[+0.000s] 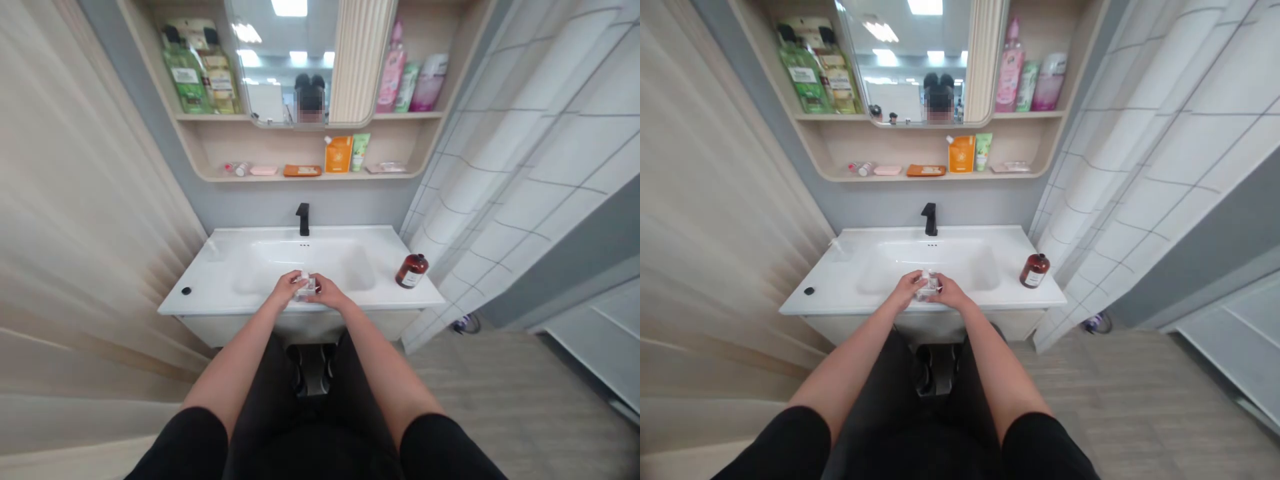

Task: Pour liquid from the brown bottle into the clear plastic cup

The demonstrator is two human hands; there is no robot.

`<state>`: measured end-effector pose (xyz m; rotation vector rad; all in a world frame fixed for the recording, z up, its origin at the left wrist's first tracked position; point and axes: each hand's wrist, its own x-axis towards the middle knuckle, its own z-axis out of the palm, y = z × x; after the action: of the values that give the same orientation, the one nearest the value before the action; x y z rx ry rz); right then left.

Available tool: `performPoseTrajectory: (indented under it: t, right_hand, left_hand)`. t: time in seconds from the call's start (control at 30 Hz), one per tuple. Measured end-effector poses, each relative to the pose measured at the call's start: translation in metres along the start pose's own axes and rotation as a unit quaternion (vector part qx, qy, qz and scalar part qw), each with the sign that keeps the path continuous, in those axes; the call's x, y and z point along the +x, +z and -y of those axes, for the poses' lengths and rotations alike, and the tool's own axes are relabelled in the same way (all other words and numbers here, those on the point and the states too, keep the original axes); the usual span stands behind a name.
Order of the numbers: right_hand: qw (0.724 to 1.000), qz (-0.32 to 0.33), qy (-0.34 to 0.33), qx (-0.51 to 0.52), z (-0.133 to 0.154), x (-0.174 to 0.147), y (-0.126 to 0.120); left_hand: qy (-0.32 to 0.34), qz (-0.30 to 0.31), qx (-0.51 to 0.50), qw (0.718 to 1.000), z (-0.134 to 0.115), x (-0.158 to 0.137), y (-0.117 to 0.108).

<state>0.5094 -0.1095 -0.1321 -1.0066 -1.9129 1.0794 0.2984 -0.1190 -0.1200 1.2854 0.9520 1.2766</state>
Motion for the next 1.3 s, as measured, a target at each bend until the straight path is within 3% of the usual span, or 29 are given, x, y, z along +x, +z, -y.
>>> performPoseTrajectory:
  t: [0.23,0.5,1.3]
  right_hand:
    - [1.0,-0.005,0.019,0.001,0.009,-0.002,0.0]
    - [0.999,-0.004,-0.012,-0.041,0.012,-0.002,-0.002]
    - [1.0,-0.014,0.0,-0.001,0.008,0.0,0.0]
  left_hand:
    - [0.005,-0.012,-0.001,1.0,-0.006,-0.002,0.002]
    - [-0.009,-0.015,-0.035,0.999,-0.007,-0.003,0.001]
    - [-0.004,-0.051,-0.04,0.998,-0.006,-0.004,0.004]
